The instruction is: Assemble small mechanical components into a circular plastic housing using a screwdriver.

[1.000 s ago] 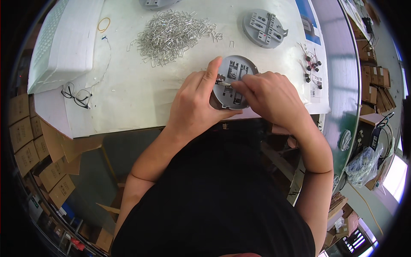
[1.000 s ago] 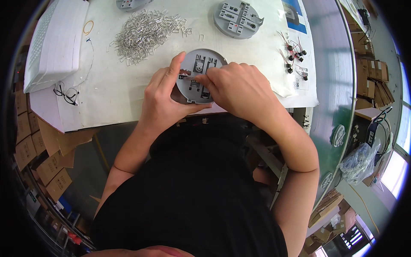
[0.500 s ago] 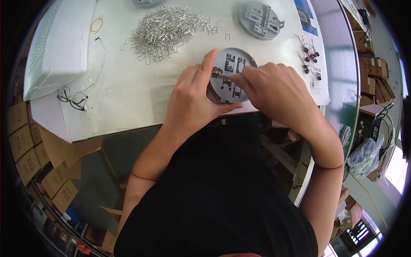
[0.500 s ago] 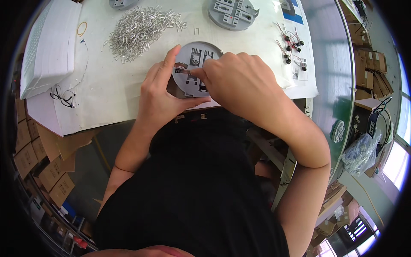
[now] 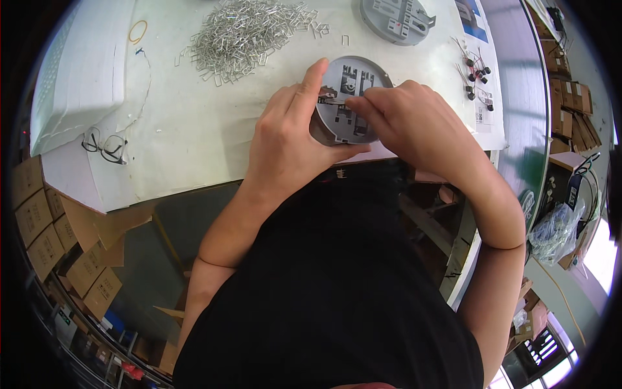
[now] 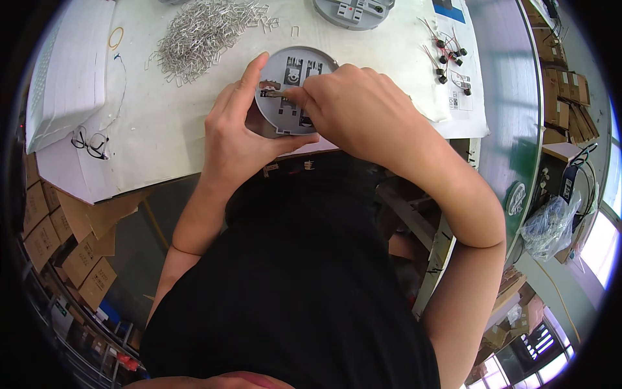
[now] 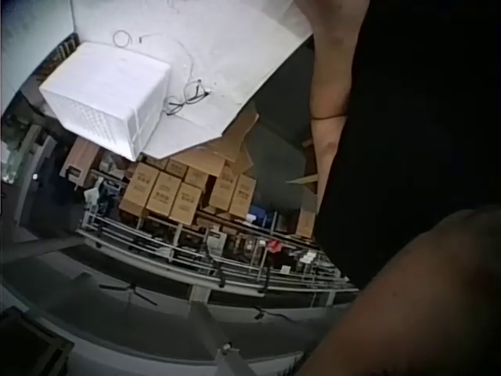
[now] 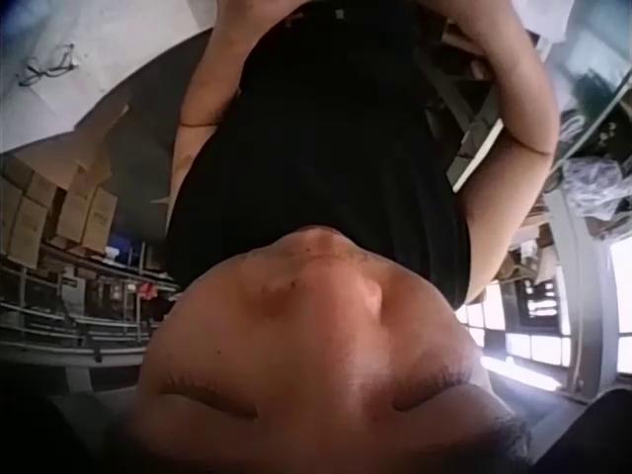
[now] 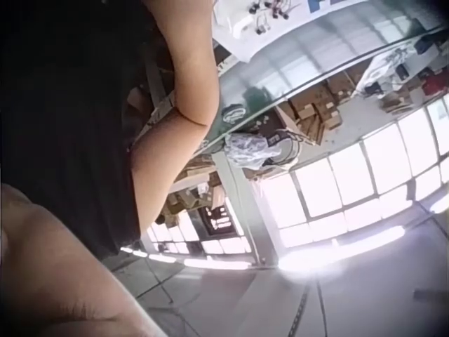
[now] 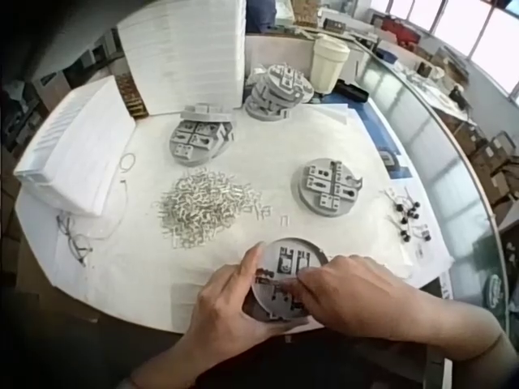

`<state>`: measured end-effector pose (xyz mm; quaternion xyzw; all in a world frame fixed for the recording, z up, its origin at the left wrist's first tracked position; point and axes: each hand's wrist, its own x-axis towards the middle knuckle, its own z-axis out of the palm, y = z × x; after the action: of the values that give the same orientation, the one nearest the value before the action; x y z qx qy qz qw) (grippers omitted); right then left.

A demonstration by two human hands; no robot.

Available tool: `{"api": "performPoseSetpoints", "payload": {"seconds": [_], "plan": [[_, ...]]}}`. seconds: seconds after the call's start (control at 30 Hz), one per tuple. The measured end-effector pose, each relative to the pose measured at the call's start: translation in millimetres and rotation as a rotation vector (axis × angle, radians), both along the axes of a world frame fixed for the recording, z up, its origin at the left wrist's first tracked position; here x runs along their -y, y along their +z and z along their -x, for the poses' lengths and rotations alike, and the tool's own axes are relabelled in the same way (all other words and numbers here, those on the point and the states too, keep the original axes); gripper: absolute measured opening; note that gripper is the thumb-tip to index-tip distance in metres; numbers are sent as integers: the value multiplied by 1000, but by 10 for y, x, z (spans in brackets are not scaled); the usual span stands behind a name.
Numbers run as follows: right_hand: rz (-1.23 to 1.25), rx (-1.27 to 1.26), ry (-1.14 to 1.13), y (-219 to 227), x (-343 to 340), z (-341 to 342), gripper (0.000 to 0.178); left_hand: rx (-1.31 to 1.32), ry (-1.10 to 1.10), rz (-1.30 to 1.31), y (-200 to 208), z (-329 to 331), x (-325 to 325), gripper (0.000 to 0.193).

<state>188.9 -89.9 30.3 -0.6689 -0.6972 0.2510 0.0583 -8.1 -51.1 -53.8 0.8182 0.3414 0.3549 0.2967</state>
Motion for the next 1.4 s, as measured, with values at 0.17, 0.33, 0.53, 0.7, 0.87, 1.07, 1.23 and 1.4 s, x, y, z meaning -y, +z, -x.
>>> {"api": "performPoseSetpoints", "payload": {"seconds": [0.17, 0.33, 0.53, 0.7, 0.87, 1.07, 1.23, 1.4], "plan": [[-58, 15, 30, -35, 0, 31, 42, 30, -16, -17, -27, -5, -12, 116], [-57, 74, 35, 7, 0, 27, 41, 26, -12, -8, -12, 1, -3, 116], [-37, 89, 13, 63, -2, 45, 41, 29, -9, -20, -24, -19, -5, 116], [-72, 78, 7, 60, 37, 56, 41, 14, -7, -13, -22, 5, -7, 116], [-77, 75, 2, 11, 30, 38, 41, 12, -5, -12, -15, -8, -8, 116], [-90, 152, 58, 33, 33, 144, 40, 16, -8, -39, -22, -7, -31, 117], [-52, 243, 205, 276, -66, 110, 38, 4, -1, -24, -65, 16, 10, 115], [-159, 362, 345, 297, -110, 138, 25, 0, -11, -30, -58, 10, -17, 115]]}}
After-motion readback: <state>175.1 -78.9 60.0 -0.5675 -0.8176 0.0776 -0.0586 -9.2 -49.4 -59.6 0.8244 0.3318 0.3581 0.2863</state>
